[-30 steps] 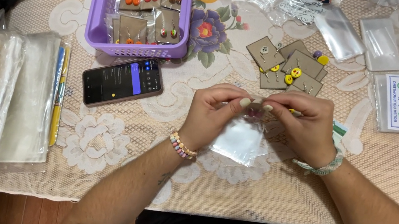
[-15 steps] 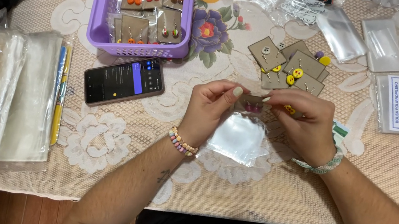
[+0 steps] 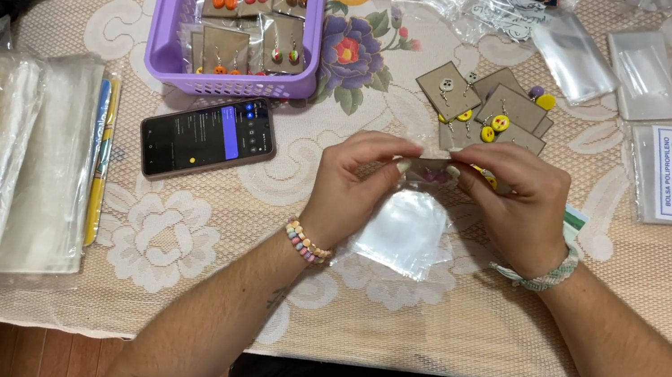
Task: The person places individual earrings onto cardboard backing cards and then inserts each carded set into a small plastic bag at a desk.
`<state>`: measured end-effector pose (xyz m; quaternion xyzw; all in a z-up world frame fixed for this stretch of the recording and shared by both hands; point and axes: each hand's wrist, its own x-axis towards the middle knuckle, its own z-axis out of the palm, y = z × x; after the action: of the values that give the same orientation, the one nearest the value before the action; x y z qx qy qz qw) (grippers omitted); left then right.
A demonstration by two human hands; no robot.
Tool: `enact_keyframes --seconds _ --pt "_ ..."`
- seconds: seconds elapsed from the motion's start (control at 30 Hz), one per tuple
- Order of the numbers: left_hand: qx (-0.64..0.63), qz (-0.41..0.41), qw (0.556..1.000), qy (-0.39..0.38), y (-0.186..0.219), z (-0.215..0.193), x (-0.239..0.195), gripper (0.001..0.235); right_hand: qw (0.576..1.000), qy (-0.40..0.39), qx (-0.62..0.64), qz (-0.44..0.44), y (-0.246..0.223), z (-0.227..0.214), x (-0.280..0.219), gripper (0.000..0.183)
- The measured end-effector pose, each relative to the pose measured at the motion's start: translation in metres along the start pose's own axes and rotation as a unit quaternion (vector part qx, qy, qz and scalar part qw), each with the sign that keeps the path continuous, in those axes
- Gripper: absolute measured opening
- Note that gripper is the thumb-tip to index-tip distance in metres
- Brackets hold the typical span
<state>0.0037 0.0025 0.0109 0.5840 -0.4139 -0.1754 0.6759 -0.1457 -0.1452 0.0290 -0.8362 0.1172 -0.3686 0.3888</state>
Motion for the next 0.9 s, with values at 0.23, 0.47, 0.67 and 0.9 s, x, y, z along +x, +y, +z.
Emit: enact_keyframes --seconds 0.23,0.47,0.67,0.9 --pt "0.130 0.079 0.988 -0.023 -0.003 -0.003 0.001 0.023 1.000 -0.004 -0.015 -0.018 -0.003 0.000 0.001 0.017" --pt "0.176 0.120 0.977 -0.018 -0.003 -0.002 0.000 0.015 0.998 -0.013 -0.052 -0.029 -0.005 -0.003 -0.002 0.014" --pt "0.223 0.165 0.960 -0.030 0.003 -0.004 0.003 0.005 0.997 -0.031 -0.045 -0.049 -0.001 -0.006 0.001 0.009" --pt "0.204 0.019 0.978 0.041 0.082 -0.052 0.034 0.010 0.999 -0.007 -0.006 -0.035 0.004 -0.011 -0.004 0.004"
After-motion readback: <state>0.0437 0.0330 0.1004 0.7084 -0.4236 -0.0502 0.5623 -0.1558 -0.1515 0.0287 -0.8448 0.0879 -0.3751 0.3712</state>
